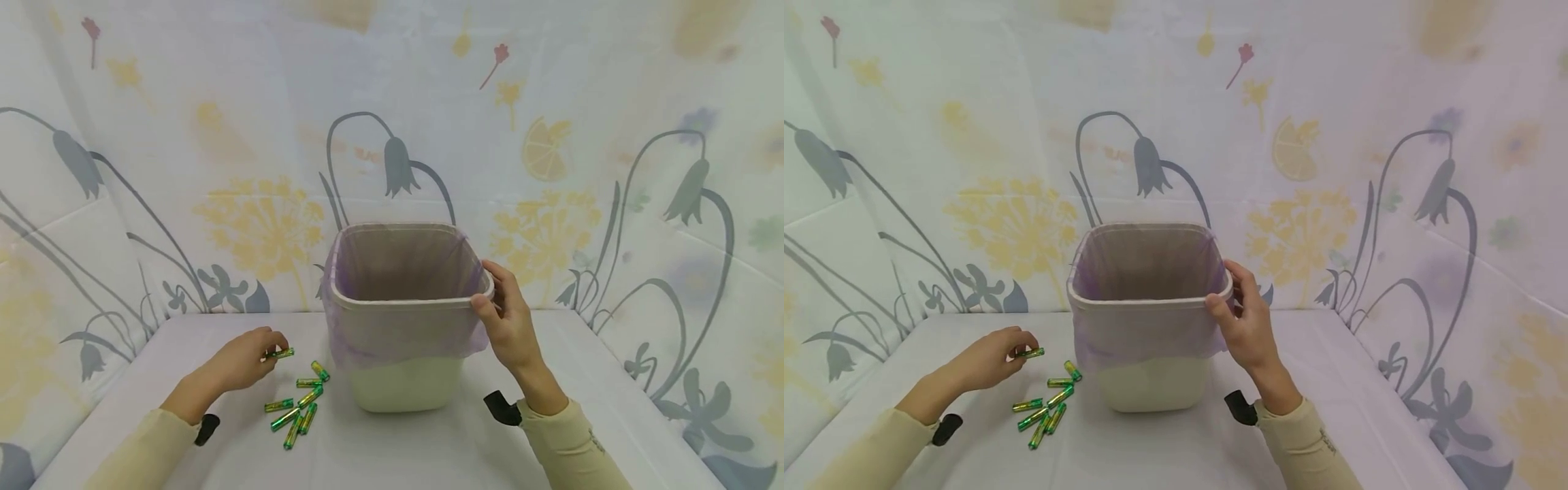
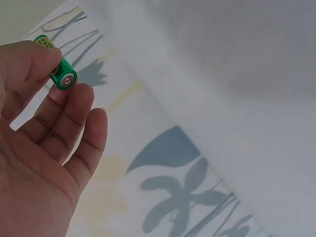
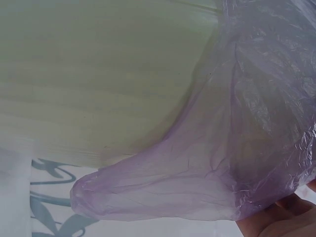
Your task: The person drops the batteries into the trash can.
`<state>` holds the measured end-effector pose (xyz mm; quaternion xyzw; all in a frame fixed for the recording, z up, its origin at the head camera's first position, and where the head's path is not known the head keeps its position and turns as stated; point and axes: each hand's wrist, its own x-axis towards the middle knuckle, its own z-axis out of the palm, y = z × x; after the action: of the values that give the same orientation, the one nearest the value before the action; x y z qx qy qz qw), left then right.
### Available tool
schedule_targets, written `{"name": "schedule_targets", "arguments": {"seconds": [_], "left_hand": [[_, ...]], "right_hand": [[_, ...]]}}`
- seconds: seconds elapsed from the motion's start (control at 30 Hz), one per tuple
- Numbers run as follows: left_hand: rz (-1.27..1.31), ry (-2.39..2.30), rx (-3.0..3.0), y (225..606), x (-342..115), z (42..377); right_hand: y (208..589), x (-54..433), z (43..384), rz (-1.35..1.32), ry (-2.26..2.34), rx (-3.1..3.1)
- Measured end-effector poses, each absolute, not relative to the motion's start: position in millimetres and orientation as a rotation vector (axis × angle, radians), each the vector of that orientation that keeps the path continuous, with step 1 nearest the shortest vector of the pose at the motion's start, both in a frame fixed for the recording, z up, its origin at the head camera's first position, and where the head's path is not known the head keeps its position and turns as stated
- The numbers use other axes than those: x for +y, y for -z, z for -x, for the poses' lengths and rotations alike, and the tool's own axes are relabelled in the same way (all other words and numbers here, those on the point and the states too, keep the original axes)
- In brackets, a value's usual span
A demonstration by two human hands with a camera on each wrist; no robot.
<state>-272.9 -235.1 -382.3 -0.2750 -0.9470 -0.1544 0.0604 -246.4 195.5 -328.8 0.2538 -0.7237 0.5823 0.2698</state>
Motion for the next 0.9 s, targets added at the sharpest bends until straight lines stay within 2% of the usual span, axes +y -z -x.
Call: {"name": "schedule_targets", "arguments": {"seconds": [0.4, 0.67, 0.9], "left_hand": [[0.902, 0.361, -2.747, 298, -224, 278], [0.917, 0.291, -2.679, 242, -202, 286], [0.970, 0.287, -2.655, 209, -175, 291]], "right_hand": [[328, 195, 248, -0.689, -1.558, -1.957], [328, 195, 247, -0.689, -1.564, -1.965], [329, 195, 246, -0.689, -1.571, -1.969]]}}
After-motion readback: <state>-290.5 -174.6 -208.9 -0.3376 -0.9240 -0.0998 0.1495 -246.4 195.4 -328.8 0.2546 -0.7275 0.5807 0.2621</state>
